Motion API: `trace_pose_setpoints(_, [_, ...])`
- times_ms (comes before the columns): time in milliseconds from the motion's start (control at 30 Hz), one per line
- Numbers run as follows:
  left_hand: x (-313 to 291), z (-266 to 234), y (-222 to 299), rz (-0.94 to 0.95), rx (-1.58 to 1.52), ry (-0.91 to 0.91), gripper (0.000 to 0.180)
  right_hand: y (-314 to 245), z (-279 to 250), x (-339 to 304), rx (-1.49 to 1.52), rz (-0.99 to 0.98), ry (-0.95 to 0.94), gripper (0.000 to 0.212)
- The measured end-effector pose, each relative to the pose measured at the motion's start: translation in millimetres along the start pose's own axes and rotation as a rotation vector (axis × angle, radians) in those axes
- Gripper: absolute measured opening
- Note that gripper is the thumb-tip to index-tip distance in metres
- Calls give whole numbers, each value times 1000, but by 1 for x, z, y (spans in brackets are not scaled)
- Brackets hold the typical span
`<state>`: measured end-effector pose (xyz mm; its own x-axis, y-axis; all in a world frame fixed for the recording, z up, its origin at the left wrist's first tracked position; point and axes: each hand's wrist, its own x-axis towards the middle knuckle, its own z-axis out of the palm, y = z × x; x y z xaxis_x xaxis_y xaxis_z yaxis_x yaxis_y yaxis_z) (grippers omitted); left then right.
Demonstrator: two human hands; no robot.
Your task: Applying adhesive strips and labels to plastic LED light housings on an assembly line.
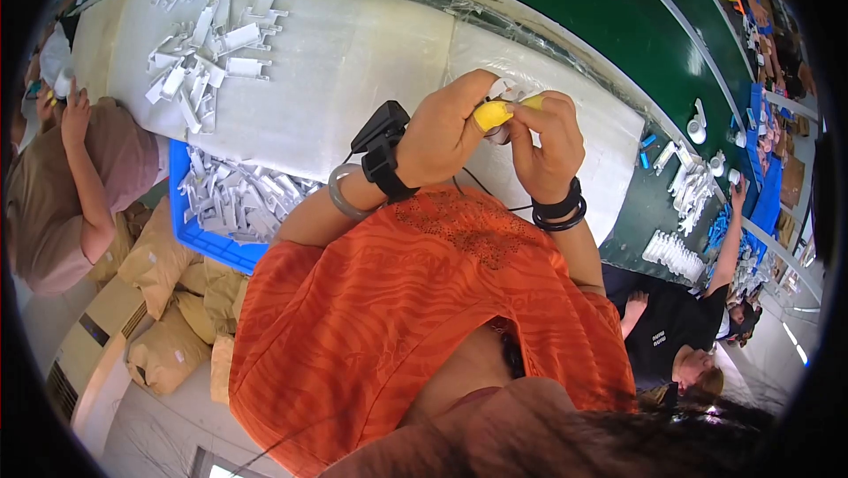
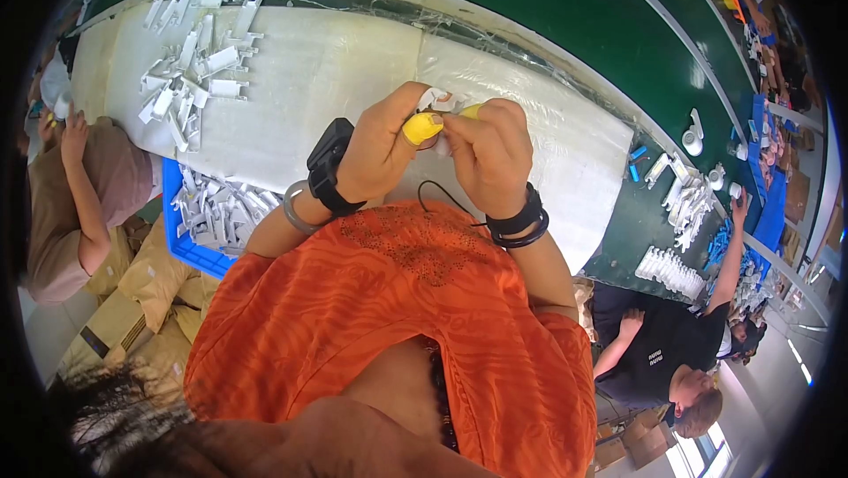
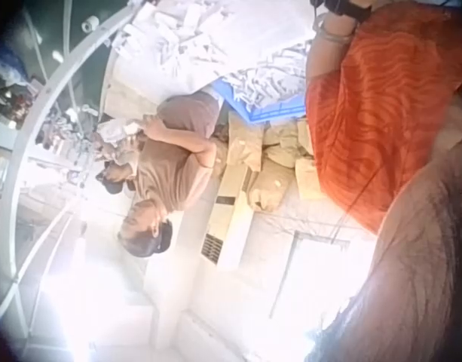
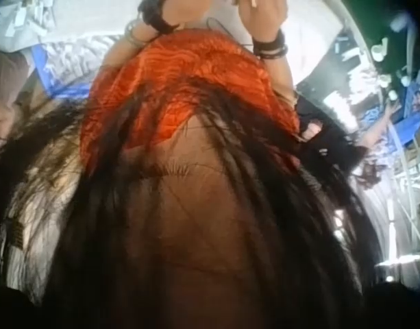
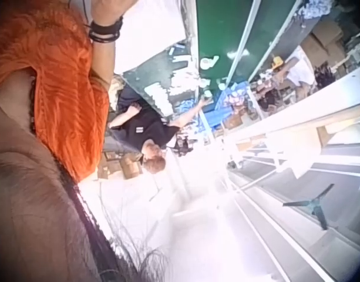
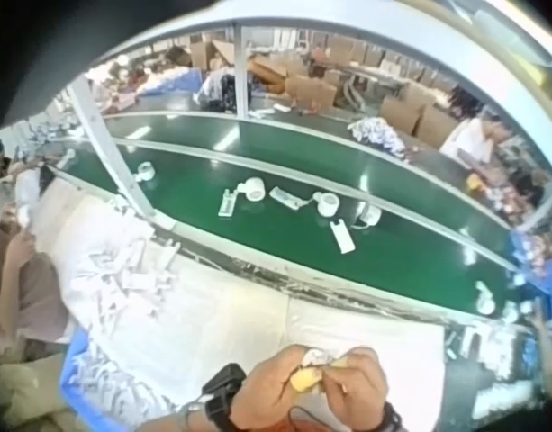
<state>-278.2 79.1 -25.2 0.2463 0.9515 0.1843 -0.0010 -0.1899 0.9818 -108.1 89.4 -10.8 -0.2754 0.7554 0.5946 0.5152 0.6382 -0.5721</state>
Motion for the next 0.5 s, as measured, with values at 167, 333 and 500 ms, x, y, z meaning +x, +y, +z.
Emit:
trace_pose_setpoints(167, [13, -15, -15, -78, 110, -18, 22, 13, 6, 8, -7, 32, -86, 21])
trace_pose_setpoints(333, [75, -58, -39, -362, -86, -49, 23, 73, 8, 52, 106, 346, -299, 25])
trace_pose_setpoints(500, [165, -109, -90, -236, 61, 84, 28, 170, 55, 123, 86, 248, -406, 26])
